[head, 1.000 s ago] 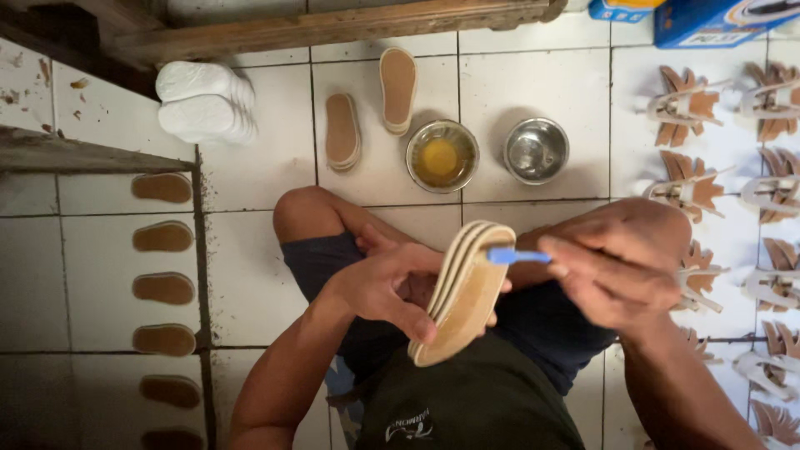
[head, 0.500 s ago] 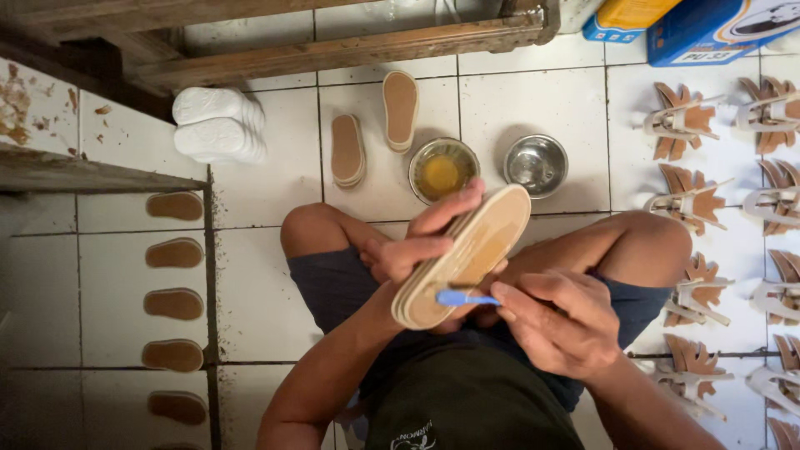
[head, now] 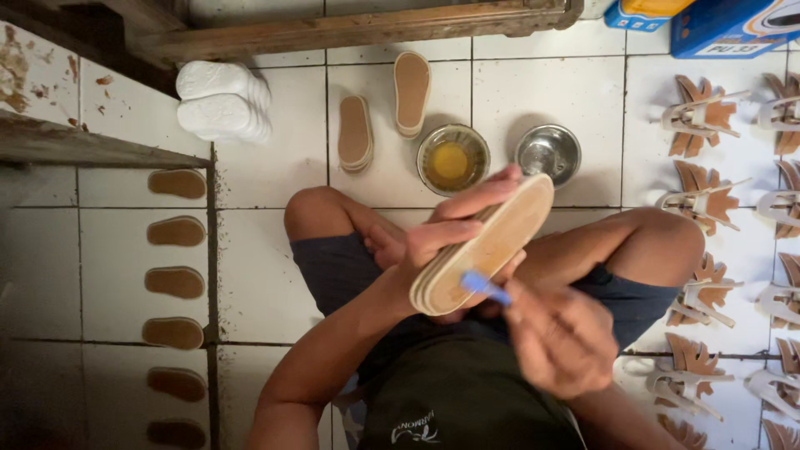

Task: The person sits on the floor holding a stack of sandal insoles and uses a toothbrush-style brush to spread yellow glue from a bowl over the soles one at a time, then places the coated soles aside and continues with the next ones.

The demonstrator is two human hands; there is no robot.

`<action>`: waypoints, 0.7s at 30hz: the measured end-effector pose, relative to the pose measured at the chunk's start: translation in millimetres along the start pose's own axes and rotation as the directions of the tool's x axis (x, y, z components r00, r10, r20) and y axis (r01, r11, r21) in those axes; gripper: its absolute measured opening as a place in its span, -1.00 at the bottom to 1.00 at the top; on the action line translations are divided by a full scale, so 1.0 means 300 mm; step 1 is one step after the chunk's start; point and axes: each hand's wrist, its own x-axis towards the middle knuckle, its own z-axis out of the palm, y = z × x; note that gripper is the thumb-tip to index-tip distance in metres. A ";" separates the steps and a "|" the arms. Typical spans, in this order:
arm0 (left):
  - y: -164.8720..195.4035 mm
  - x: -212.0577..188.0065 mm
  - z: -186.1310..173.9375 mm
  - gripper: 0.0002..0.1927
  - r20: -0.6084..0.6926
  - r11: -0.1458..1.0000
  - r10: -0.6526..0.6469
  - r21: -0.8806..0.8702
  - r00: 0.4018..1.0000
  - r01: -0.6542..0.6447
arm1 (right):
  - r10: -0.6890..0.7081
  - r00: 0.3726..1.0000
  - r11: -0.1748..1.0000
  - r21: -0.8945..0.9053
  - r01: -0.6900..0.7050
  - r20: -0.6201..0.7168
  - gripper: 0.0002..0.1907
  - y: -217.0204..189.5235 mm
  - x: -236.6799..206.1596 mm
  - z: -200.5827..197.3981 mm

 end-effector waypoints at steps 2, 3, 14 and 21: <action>0.011 0.017 -0.015 -0.36 0.091 0.997 -0.066 -0.034 0.994 0.069 | -0.002 0.999 0.999 0.048 0.000 0.045 -0.73 0.015 0.005 -0.004; 0.025 0.024 -0.033 -0.35 0.152 0.993 -0.097 -0.053 0.984 0.106 | 0.002 0.998 0.997 0.073 -0.007 0.068 -0.73 0.022 0.007 -0.013; 0.110 0.129 -0.230 -0.24 0.798 0.583 -0.349 -0.226 0.491 0.781 | 0.176 0.970 0.910 0.347 -0.226 0.169 -0.66 0.136 -0.026 -0.081; 0.065 0.126 -0.235 -0.29 0.745 0.575 -0.325 -0.333 0.582 0.747 | 0.150 0.964 0.937 0.281 -0.209 0.218 -0.68 0.078 -0.051 -0.099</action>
